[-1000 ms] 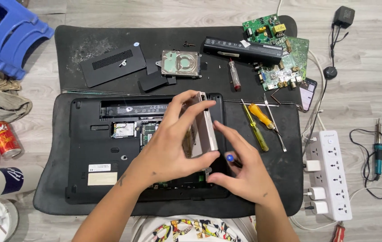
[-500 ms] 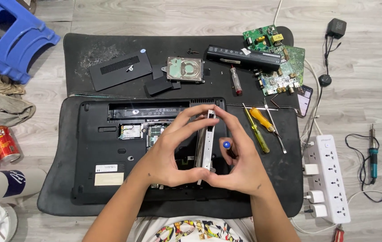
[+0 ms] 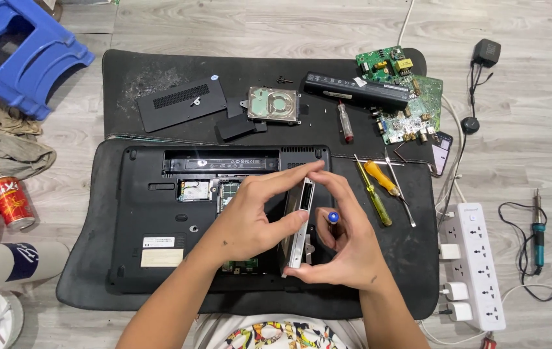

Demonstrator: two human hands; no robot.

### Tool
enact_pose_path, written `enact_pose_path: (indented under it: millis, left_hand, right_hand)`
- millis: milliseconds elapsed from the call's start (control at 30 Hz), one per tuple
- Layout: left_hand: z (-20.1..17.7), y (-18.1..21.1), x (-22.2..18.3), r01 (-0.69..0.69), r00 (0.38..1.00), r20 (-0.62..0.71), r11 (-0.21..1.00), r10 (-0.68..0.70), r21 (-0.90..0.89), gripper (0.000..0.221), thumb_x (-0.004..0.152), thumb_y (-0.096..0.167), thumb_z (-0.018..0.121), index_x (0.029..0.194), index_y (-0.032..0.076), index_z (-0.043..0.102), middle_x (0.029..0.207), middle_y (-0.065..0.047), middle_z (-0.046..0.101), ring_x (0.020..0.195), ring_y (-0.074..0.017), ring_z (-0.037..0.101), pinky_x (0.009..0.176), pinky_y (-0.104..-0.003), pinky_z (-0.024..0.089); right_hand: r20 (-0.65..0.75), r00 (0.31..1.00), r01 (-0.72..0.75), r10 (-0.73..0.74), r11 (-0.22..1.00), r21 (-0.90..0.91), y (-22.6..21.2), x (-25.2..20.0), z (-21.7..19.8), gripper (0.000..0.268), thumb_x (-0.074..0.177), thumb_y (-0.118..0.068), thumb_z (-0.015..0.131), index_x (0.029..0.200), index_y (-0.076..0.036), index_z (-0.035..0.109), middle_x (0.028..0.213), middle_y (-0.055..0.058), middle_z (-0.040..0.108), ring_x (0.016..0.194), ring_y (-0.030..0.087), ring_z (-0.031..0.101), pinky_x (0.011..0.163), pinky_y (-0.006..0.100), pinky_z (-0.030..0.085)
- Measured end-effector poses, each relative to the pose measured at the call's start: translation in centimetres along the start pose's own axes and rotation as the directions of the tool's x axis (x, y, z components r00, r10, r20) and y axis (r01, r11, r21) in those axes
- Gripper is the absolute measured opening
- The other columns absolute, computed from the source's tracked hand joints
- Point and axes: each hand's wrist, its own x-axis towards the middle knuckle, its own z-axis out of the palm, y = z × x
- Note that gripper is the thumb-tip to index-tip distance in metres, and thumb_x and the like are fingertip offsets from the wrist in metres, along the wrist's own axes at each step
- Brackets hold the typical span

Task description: Assembling and installing an optical drive into a laptop chassis using a screwdriver for alignment.

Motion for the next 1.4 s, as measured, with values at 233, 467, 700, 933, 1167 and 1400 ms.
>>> enact_pose_path:
  millis: [233,467,700,933,1167,1400]
  left_hand:
    - [0.5,-0.1,-0.3,0.0,0.999,-0.047,1.0,0.002,0.03,0.056,0.084,0.016,0.058,0.138,0.001,0.053,0.141,-0.014,0.06,0.133,-0.0275,0.059,0.111,-0.04,0.046]
    - [0.7,0.3,-0.4,0.001,0.962,-0.269,0.989,0.04,0.151,0.032,0.08,0.015,0.054,0.11,0.008,0.057,0.111,-0.008,0.064,0.104,-0.0241,0.063,0.091,-0.036,0.048]
    - [0.9,0.6,-0.4,-0.083,0.863,-0.446,0.938,0.236,0.336,0.026,0.091,0.006,0.051,0.072,0.01,0.034,0.066,-0.001,0.033,0.062,-0.017,0.033,0.067,-0.033,0.027]
    - [-3.2,-0.7,-0.7,-0.196,0.749,-0.599,0.958,0.283,0.208,0.022,0.091,0.006,0.049,0.073,0.011,0.039,0.069,0.0,0.035,0.062,-0.0137,0.03,0.058,-0.031,0.024]
    - [-13.1,-5.8,0.2,-0.338,0.51,-0.831,0.94,0.221,0.042,0.029,0.101,0.006,0.049,0.079,0.013,0.03,0.067,-0.003,0.027,0.063,-0.0144,0.03,0.065,-0.032,0.033]
    - [-19.6,-16.7,2.7,-0.406,0.299,-0.94,0.871,-0.161,-0.278,0.034,0.091,0.007,0.065,0.07,0.014,0.039,0.056,0.003,0.027,0.053,-0.0108,0.031,0.054,-0.031,0.035]
  right_hand:
    - [0.006,1.0,0.016,-0.016,0.995,0.098,0.7,-0.3,0.6,0.105,0.056,-0.02,0.095,0.143,-0.007,0.038,0.137,0.007,0.035,0.054,0.009,0.033,0.046,0.022,0.03]
    - [-0.164,0.986,0.027,-0.006,0.992,0.122,1.2,-0.9,0.0,0.102,0.057,-0.027,0.092,0.141,-0.007,0.039,0.146,0.007,0.045,0.054,0.003,0.033,0.048,0.017,0.031]
    - [-0.338,0.939,0.118,-0.061,0.981,0.152,2.4,-1.2,-0.1,0.102,0.062,-0.029,0.088,0.147,-0.011,0.034,0.151,0.016,0.041,0.049,-0.001,0.028,0.041,0.011,0.03]
    - [-0.242,0.97,0.115,-0.016,0.91,0.399,5.2,-2.0,-1.7,0.105,0.065,-0.012,0.085,0.151,-0.011,0.025,0.161,0.022,0.033,0.053,0.0,0.03,0.045,0.009,0.032]
    - [-0.044,0.87,-0.494,0.492,0.868,-0.049,1.3,-0.9,-4.9,0.099,0.061,-0.003,0.083,0.146,-0.025,0.037,0.164,-0.002,0.034,0.099,0.006,0.027,0.078,0.025,0.03]
    - [0.067,0.892,-0.337,0.447,0.757,-0.56,3.0,0.1,-5.5,0.107,0.062,-0.031,0.089,0.152,-0.016,0.032,0.159,0.008,0.035,0.147,0.025,0.032,0.109,0.042,0.037]
